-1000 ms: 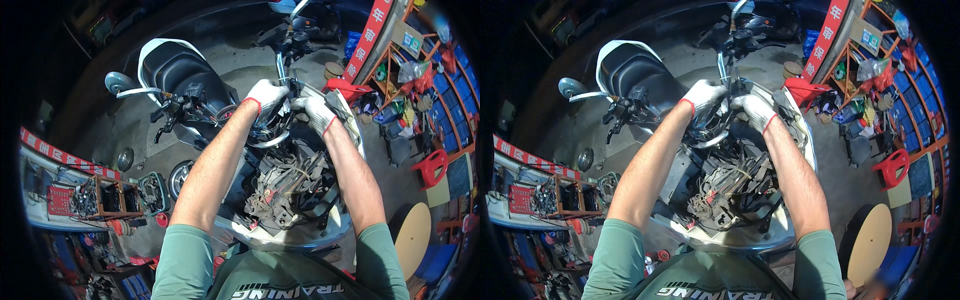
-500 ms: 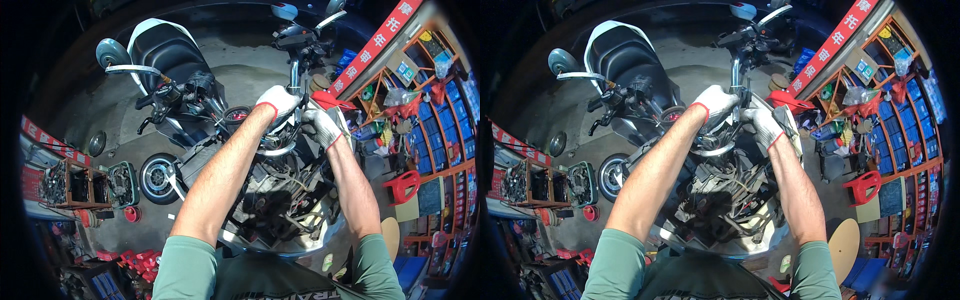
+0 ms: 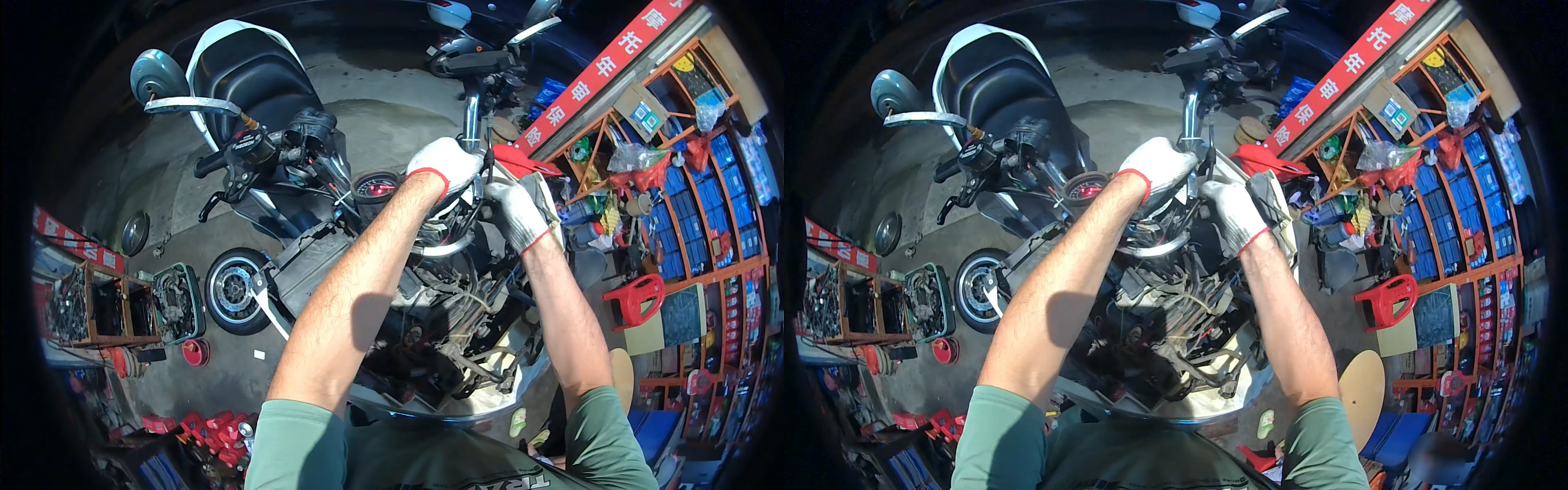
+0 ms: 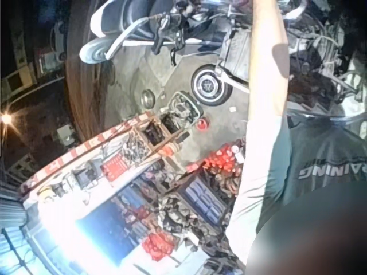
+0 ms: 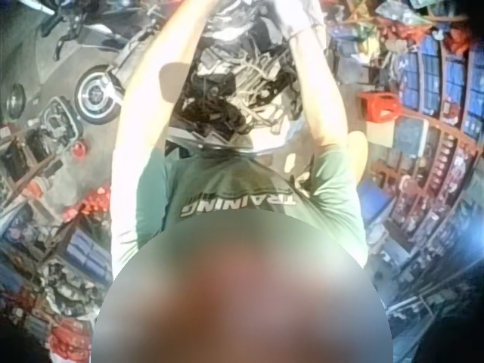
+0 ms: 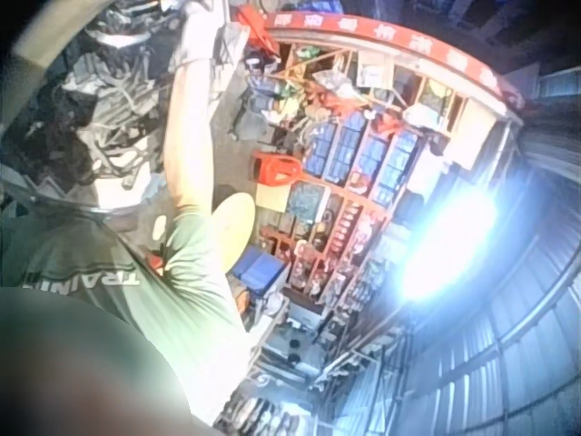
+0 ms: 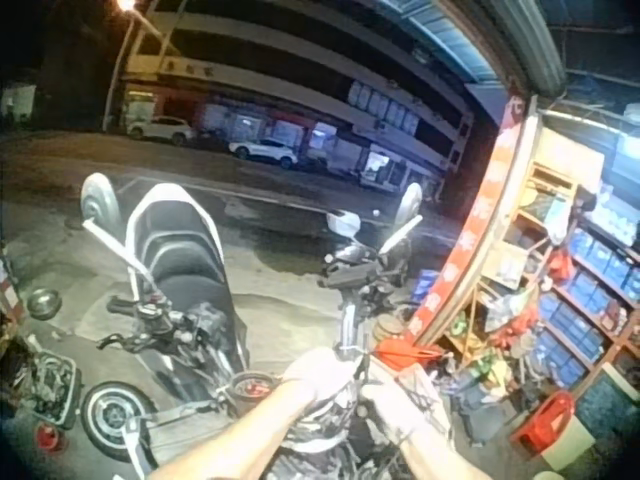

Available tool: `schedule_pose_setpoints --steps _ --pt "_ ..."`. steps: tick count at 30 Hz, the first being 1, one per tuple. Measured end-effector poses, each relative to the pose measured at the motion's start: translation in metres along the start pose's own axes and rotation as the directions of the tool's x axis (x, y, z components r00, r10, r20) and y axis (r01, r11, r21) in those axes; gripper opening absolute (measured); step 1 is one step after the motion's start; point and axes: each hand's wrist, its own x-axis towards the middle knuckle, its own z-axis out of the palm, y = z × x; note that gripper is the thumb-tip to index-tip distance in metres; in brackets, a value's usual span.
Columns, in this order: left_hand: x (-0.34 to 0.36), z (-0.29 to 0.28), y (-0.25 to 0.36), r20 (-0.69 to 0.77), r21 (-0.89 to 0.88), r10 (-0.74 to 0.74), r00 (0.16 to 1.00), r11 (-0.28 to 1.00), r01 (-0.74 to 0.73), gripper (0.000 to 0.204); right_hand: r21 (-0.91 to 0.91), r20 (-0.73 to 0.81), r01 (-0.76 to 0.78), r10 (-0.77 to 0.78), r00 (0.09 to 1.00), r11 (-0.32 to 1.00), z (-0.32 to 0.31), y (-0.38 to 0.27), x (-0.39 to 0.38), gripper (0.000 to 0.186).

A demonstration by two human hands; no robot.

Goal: The person works on the front assembly of a white scooter in a workshop, manipulating wiring and components around the handlebars and instrument cluster. They repeatedly adjust and reposition parts within the exposed front fairing area.

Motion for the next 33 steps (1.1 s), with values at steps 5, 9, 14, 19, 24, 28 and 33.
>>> schedule_pose_setpoints --steps 5,9,14,19,24,28,33 --pt "-0.009 -0.001 0.007 -0.034 0.046 -0.004 0.999 0.999 0.005 0.057 -0.146 -0.101 0.03 -0.045 0.994 0.989 -0.009 0.009 -0.008 0.03" --pt "-0.003 0.0 0.0 -0.044 0.062 0.033 0.999 0.998 -0.03 0.062 -0.042 -0.097 0.034 -0.038 0.995 0.999 -0.015 0.019 -0.015 0.028" --pt "0.006 0.004 -0.012 -0.022 -0.027 0.044 0.999 0.999 -0.044 0.06 0.083 -0.058 -0.085 0.09 0.994 0.993 -0.016 0.04 -0.015 0.02" --pt "-0.002 0.004 -0.002 -0.028 -0.102 -0.011 1.0 0.995 0.008 0.039 0.027 -0.166 0.039 -0.034 0.986 0.999 -0.013 0.059 -0.008 0.021" --pt "-0.008 0.002 0.006 -0.018 -0.127 -0.103 0.995 0.987 0.1 0.035 -0.273 -0.055 0.345 -0.373 0.926 0.898 -0.014 0.045 0.003 0.025" --pt "-0.008 0.0 0.006 0.027 -0.217 -0.113 0.993 0.969 0.116 0.034 -0.376 0.074 0.312 -0.307 0.949 0.872 -0.015 0.034 0.013 0.025" --pt "-0.021 0.0 0.016 0.033 -0.32 -0.077 0.996 0.944 0.083 0.029 -0.321 0.155 0.275 -0.236 0.959 0.906 -0.022 0.03 0.025 0.027"
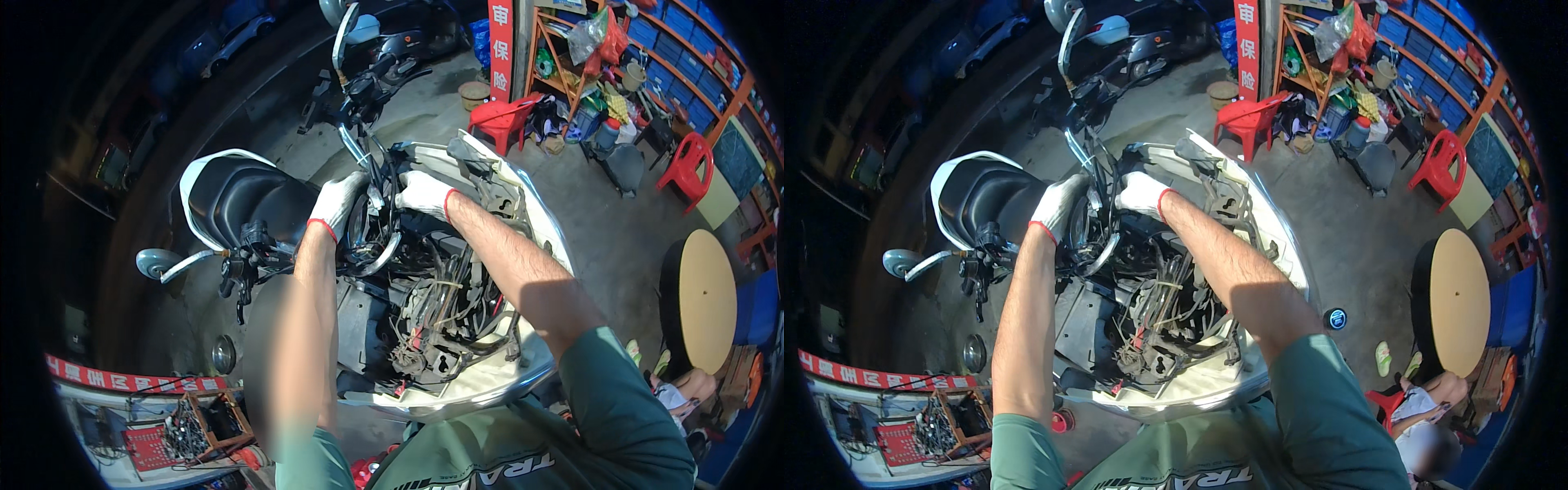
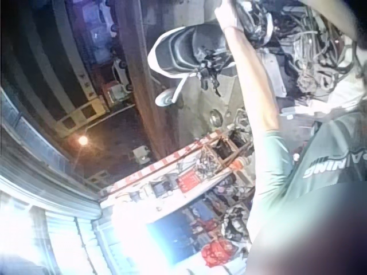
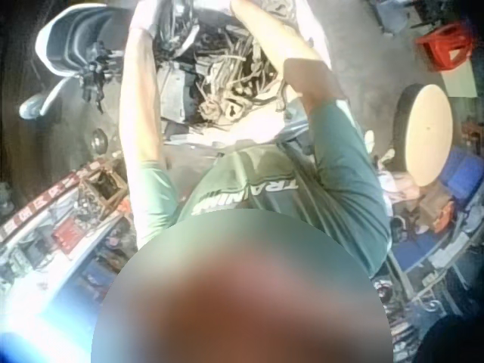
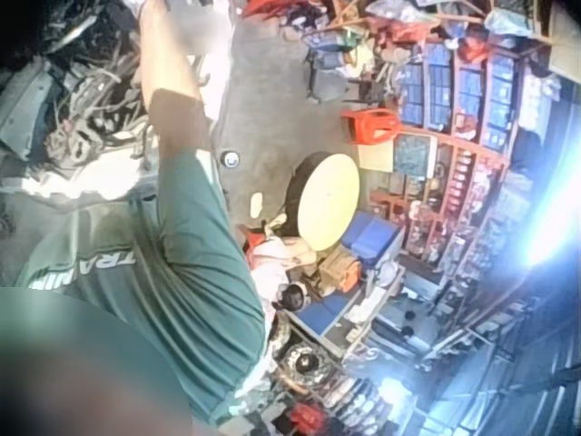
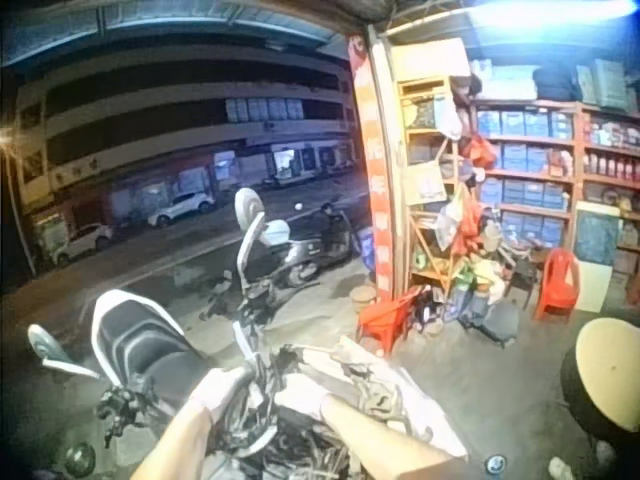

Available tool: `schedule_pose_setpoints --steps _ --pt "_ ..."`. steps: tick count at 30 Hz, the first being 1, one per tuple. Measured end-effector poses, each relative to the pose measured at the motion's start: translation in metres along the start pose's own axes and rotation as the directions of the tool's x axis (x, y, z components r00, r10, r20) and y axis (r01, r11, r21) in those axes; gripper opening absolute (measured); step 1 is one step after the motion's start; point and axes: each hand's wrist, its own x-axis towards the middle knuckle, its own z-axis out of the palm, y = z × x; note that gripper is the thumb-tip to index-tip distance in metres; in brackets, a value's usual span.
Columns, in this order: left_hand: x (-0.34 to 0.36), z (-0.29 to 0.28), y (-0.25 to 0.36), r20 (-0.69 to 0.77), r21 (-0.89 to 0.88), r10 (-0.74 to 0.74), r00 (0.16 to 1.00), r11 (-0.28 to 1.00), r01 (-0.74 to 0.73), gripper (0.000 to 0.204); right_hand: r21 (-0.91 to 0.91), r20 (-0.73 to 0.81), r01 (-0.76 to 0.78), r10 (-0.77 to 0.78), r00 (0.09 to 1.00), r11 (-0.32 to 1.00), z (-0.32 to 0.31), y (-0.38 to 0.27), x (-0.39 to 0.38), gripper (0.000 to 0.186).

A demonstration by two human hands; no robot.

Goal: The person works on the front assembly of a white scooter in a workshop, manipulating wiring and components around the handlebars and instrument cluster. They repeatedly adjust and reposition parts within the exposed front fairing area.

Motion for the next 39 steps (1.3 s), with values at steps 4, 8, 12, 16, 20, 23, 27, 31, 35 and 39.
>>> schedule_pose_setpoints --steps 4,8,12,16,20,23,27,31,35,39 --pt "-0.002 0.003 0.005 0.008 -0.051 -0.046 0.999 0.998 0.046 0.028 -0.147 0.026 -0.042 0.046 0.999 0.988 0.001 0.01 0.024 0.02" --pt "0.003 0.004 0.001 0.03 -0.102 -0.036 0.999 0.994 0.039 0.028 -0.148 0.062 -0.089 0.099 0.993 0.985 0.002 0.024 0.039 0.037" --pt "0.007 -0.002 -0.005 0.038 -0.121 -0.045 0.998 0.991 0.049 0.027 -0.145 0.127 -0.07 0.089 0.988 0.987 0.0 0.023 0.04 0.041" --pt "0.016 -0.003 -0.009 0.011 -0.118 -0.108 0.994 0.987 0.108 0.025 -0.157 0.103 0.042 -0.026 0.994 0.987 -0.002 0.031 0.046 0.037" --pt "0.02 -0.006 -0.015 -0.036 0.01 -0.088 0.995 0.996 0.088 0.029 0.146 0.164 0.089 -0.112 0.98 0.985 0.008 0.046 0.05 0.025" --pt "0.017 0.0 -0.008 -0.054 0.096 -0.055 0.997 0.994 0.061 0.031 0.191 0.248 -0.008 -0.04 0.968 0.982 -0.001 0.064 0.059 0.013" --pt "0.013 0.002 -0.007 -0.045 0.09 -0.066 0.997 0.994 0.07 0.028 -0.005 0.323 -0.012 0.013 0.946 1.0 -0.005 0.064 0.076 0.009" --pt "0.01 0.001 -0.005 -0.032 0.044 -0.068 0.997 0.997 0.07 0.029 0.176 0.348 -0.128 0.06 0.936 0.976 -0.002 0.047 0.067 0.007" --pt "0.011 0.007 -0.008 -0.066 0.012 -0.027 0.997 1.0 0.028 0.031 0.103 0.219 -0.045 0.022 0.975 0.994 0.007 0.037 0.054 0.011" --pt "0.014 0.007 -0.009 -0.07 0.023 0.007 0.998 1.0 -0.005 0.029 0.306 0.247 -0.098 0.02 0.969 0.947 0.0 0.041 0.042 0.02"
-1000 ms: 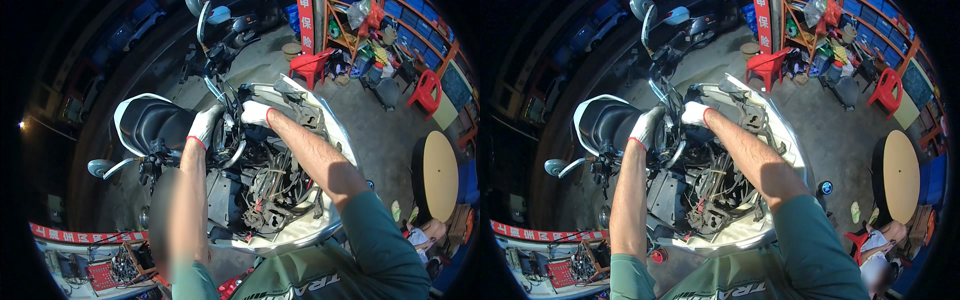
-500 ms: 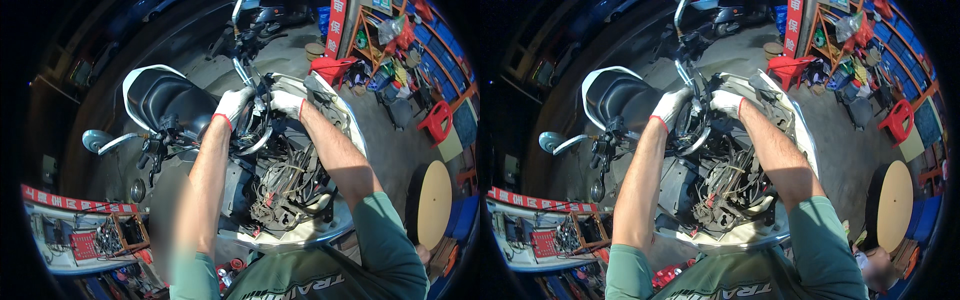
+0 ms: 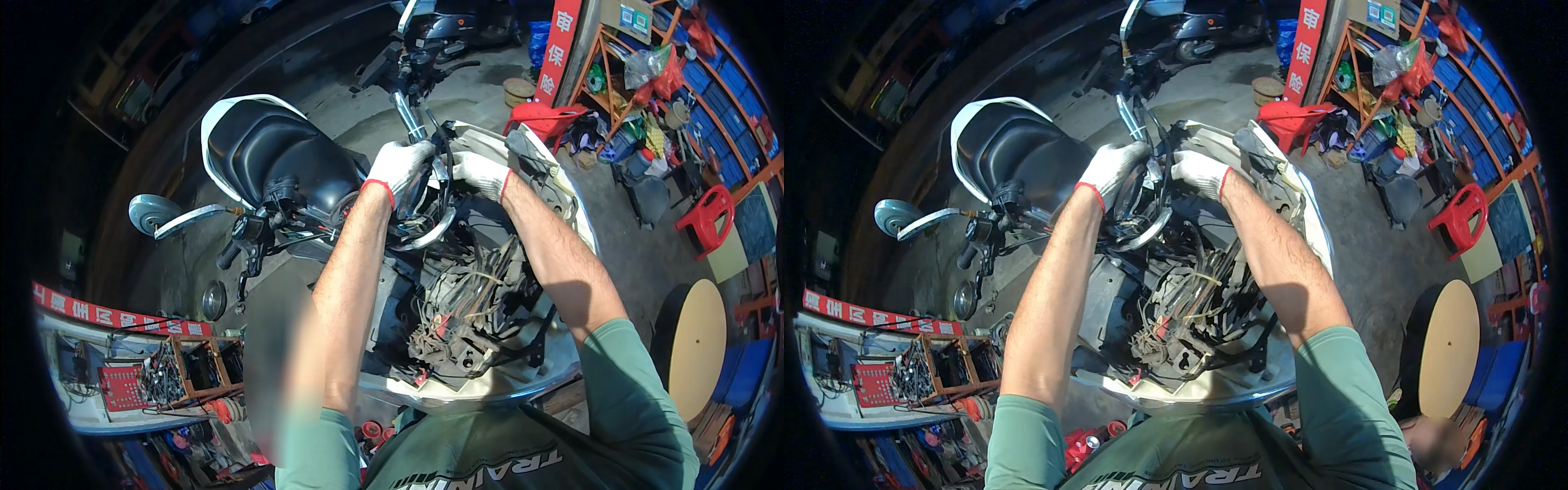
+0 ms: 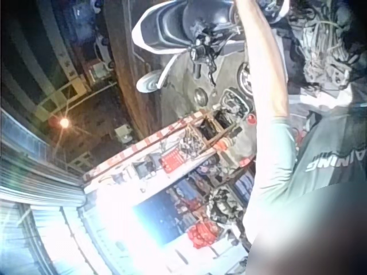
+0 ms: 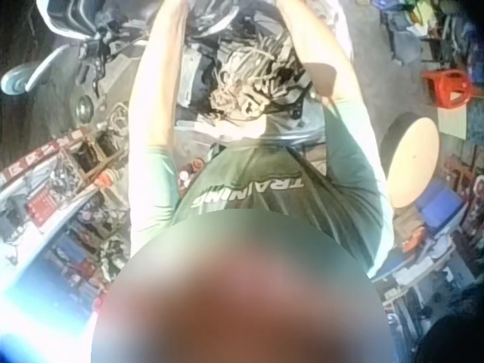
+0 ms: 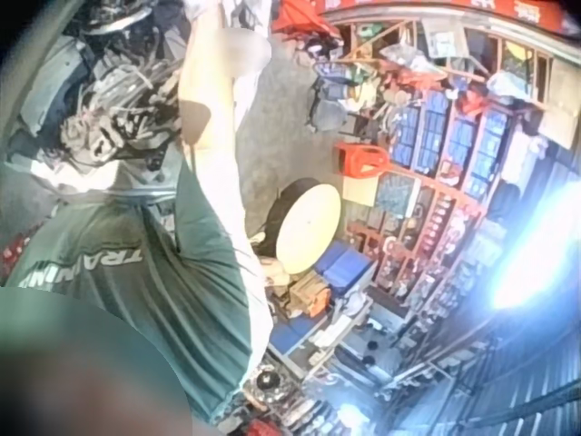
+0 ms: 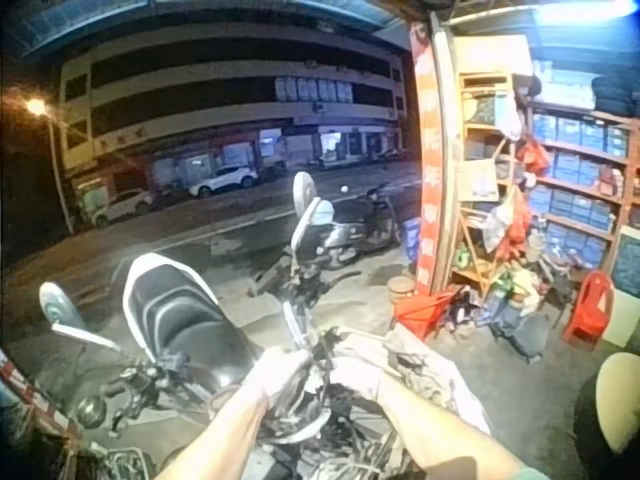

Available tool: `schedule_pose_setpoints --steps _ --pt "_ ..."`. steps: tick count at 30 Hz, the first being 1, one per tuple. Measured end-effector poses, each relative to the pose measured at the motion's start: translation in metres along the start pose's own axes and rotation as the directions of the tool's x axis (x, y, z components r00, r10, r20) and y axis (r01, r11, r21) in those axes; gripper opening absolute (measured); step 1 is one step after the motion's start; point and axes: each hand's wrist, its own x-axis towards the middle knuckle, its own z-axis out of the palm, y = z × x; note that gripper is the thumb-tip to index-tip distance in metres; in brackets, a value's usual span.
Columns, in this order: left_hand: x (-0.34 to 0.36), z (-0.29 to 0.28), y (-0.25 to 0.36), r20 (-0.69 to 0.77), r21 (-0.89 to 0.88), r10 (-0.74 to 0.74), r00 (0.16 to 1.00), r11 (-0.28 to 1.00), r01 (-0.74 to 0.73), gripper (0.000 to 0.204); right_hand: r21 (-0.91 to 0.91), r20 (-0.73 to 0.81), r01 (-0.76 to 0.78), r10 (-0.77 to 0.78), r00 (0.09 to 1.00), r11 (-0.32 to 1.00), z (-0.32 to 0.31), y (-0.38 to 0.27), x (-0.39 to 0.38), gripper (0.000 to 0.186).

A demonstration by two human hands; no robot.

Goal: The person works on the front assembly of a white scooter in a workshop, manipulating wiring and components around the handlebars and instrument cluster. They repeatedly adjust and reposition parts within the exposed front fairing area.

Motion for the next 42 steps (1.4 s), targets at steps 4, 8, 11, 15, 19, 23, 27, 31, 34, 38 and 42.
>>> schedule_pose_setpoints --steps 4,8,11,15,19,23,27,31,34,38,42 --pt "0.003 -0.002 -0.002 0.014 0.04 -0.019 1.0 0.999 0.018 0.029 0.173 -0.279 -0.18 0.223 0.934 0.968 0.015 -0.02 -0.025 0.026" --pt "0.007 -0.003 -0.008 -0.004 0.07 0.006 1.0 0.998 -0.006 0.033 -0.297 -0.61 -0.006 -0.185 0.77 0.955 0.014 0.002 -0.032 0.022" --pt "0.003 -0.007 -0.009 -0.015 0.006 0.008 1.0 1.0 -0.008 0.04 -0.537 -0.542 0.024 -0.366 0.756 0.843 0.023 -0.021 -0.065 0.025" --pt "0.006 -0.004 -0.01 -0.013 -0.004 0.047 0.999 0.999 -0.047 0.037 -0.618 -0.608 0.03 -0.502 0.614 0.785 0.032 -0.033 -0.088 0.019" --pt "0.007 -0.003 -0.01 -0.022 -0.015 0.0 1.0 1.0 0.0 0.034 -0.422 -0.462 -0.136 -0.084 0.883 0.896 0.03 -0.028 -0.096 0.023" --pt "-0.002 -0.006 0.002 0.001 0.041 -0.065 0.998 0.997 0.065 0.037 0.386 -0.212 -0.376 0.477 0.853 0.842 0.045 -0.022 -0.086 0.037" --pt "-0.002 -0.004 0.002 0.018 -0.014 -0.053 0.998 0.998 0.054 0.035 0.654 -0.265 -0.09 0.338 0.903 0.752 0.047 -0.006 -0.054 0.015" --pt "-0.005 -0.003 0.0 0.005 -0.077 -0.035 0.999 0.996 0.035 0.031 0.645 -0.278 -0.099 0.353 0.893 0.757 0.05 -0.006 -0.039 0.01" --pt "-0.008 -0.004 0.002 0.009 -0.084 -0.052 0.999 0.995 0.052 0.03 0.517 -0.3 -0.147 0.339 0.891 0.843 0.046 -0.011 -0.045 0.008" --pt "-0.01 -0.006 0.004 0.009 -0.095 -0.095 0.995 0.991 0.095 0.026 0.469 -0.276 -0.126 0.281 0.919 0.874 0.046 -0.02 -0.048 0.011" --pt "-0.002 -0.005 -0.002 0.014 -0.211 -0.061 0.998 0.975 0.062 0.024 0.472 -0.25 -0.076 0.216 0.944 0.878 0.04 -0.005 -0.034 0.014"
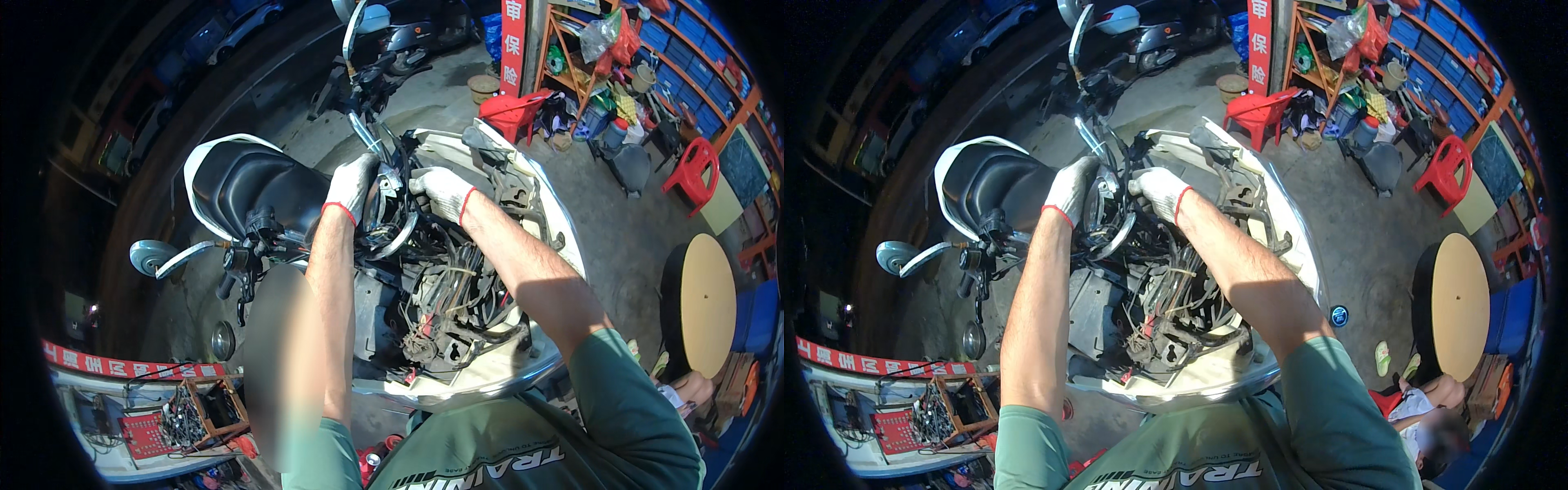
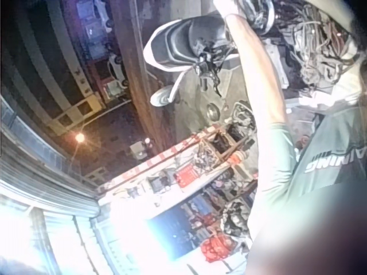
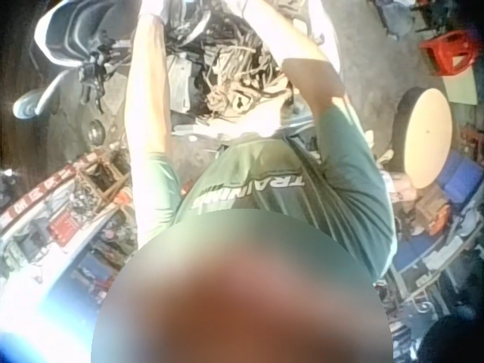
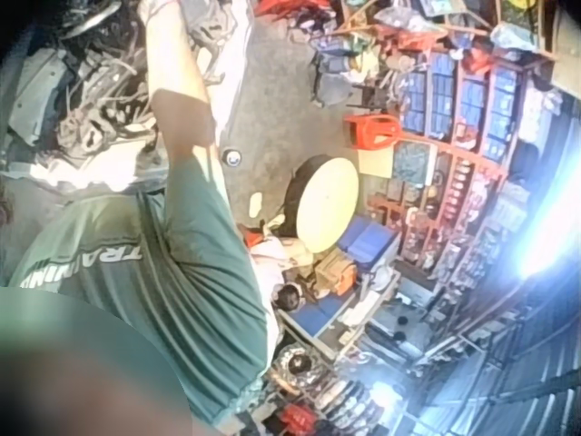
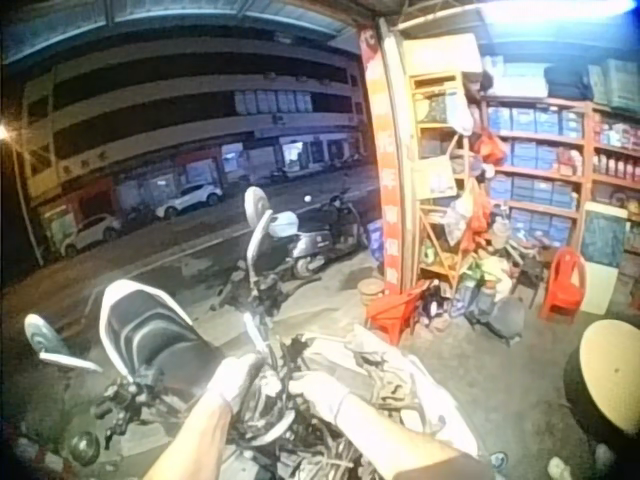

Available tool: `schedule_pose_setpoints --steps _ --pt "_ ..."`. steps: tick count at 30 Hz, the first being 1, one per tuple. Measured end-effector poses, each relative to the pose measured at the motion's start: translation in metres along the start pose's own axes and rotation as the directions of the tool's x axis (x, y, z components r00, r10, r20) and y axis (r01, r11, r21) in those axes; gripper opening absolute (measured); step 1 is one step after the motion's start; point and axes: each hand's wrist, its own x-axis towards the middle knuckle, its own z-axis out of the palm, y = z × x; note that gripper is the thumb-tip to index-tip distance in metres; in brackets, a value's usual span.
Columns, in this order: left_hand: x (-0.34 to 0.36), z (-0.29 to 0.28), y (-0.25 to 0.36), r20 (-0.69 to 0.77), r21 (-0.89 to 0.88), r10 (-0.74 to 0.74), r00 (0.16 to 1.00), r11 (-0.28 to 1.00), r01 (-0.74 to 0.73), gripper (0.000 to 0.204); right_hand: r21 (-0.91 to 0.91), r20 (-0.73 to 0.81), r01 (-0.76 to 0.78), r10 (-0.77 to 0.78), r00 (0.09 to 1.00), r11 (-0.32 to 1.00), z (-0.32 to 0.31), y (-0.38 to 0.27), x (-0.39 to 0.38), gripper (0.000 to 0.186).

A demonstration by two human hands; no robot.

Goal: The person works on the front assembly of a white scooter in a workshop, manipulating wiring and components around the handlebars and instrument cluster. They repeatedly adjust and reposition parts within the exposed front fairing area.

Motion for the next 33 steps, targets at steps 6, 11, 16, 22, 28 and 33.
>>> schedule_pose_setpoints --steps 6,11,16,22,28,33 --pt "0.032 -0.01 -0.02 0.07 -0.05 0.035 0.997 0.998 -0.031 0.025 0.084 0.112 0.062 -0.071 0.991 0.995 -0.013 0.014 0.026 0.014" --pt "0.013 0.003 -0.004 -0.018 -0.137 -0.027 0.999 0.99 0.024 0.024 0.057 0.081 0.088 -0.092 0.992 0.995 -0.009 0.018 0.025 0.017" --pt "0.005 0.001 -0.001 -0.068 -0.08 -0.064 0.996 0.995 0.059 0.024 0.045 0.044 0.076 -0.078 0.996 0.996 0.003 0.005 0.004 0.012" --pt "0.016 -0.006 -0.007 -0.056 -0.031 -0.035 0.998 0.999 0.033 0.026 0.011 0.05 0.126 -0.127 0.991 0.992 0.003 0.003 0.008 0.008" --pt "0.023 -0.01 -0.014 -0.085 0.131 0.026 0.996 0.991 -0.015 0.029 -0.033 0.089 0.045 -0.041 0.995 0.998 -0.003 -0.002 0.003 0.012" --pt "0.017 -0.003 -0.012 -0.078 0.13 0.051 0.996 0.991 -0.04 0.032 -0.061 0.084 0.063 -0.058 0.995 0.996 -0.007 0.0 0.006 0.013"
